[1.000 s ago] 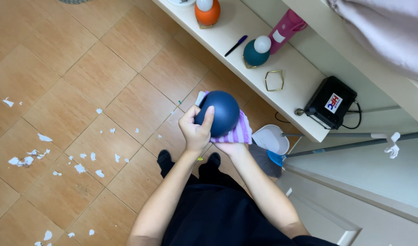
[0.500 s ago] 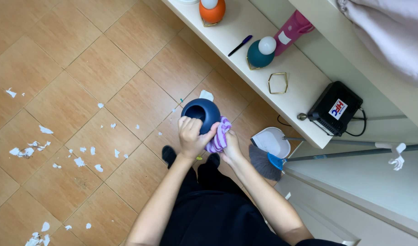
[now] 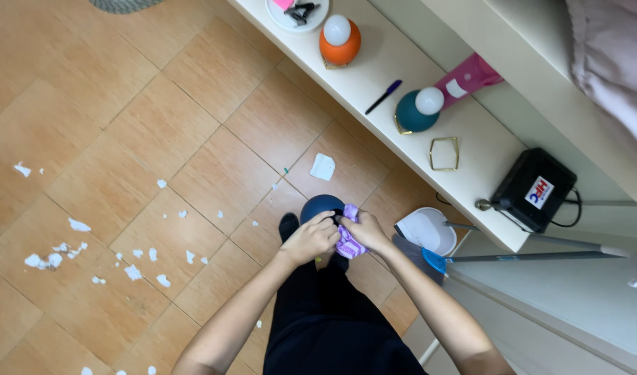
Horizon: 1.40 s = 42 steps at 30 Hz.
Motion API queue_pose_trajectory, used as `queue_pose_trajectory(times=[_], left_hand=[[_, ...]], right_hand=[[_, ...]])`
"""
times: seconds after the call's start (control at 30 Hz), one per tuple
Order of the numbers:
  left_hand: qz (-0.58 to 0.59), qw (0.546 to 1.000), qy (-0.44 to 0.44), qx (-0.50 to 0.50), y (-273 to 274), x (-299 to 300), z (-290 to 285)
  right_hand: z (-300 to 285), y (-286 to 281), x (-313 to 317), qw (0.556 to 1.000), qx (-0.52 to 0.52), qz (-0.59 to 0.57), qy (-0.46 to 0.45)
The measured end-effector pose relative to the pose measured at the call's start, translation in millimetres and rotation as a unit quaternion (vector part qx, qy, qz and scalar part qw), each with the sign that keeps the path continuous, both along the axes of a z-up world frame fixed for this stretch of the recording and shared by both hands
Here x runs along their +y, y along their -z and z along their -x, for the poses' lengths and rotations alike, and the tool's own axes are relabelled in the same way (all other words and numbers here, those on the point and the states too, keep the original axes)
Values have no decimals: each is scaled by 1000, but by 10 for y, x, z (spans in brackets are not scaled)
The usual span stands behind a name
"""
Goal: The person wipes a white shelf under a bed with a purple cloth. They then pick up and wipe several decorative items, including an orange vase, a blue vase, a teal vase, and a gold geometric frame, before placing them back on the shelf.
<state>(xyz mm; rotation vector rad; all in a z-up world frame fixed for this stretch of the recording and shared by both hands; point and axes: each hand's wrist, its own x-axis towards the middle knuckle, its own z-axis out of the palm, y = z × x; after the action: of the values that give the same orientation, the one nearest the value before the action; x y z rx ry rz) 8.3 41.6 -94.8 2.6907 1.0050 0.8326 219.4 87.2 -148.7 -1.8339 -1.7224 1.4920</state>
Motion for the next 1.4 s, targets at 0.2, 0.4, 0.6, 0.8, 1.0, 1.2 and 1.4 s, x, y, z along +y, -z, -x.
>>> queue_pose_trajectory(times=[0.2, 0.4, 0.6, 0.8, 1.0, 1.2, 1.4], left_hand=[[-65, 991, 43, 111, 240, 1017, 215], [-134, 979, -124, 93, 129, 2011, 374], [117, 976, -178, -54, 333, 2064, 773], [185, 966, -180, 6, 945, 2004, 1057], [226, 958, -173, -42, 945, 2085, 1024], [286, 942, -161, -73, 1101, 2095, 746], [372, 914, -136, -92, 1103, 2183, 473]], right_hand=[[375, 183, 856, 988, -110, -102, 40], [304, 180, 2434, 971, -198, -48, 125], [209, 59, 3300, 926, -323, -135, 143], [256, 184, 3531, 914, -346, -118, 177], [278, 282, 3513, 902, -320, -152, 246], [315, 408, 3411, 909, -250, -195, 272], [233, 427, 3539, 920, -192, -157, 305]])
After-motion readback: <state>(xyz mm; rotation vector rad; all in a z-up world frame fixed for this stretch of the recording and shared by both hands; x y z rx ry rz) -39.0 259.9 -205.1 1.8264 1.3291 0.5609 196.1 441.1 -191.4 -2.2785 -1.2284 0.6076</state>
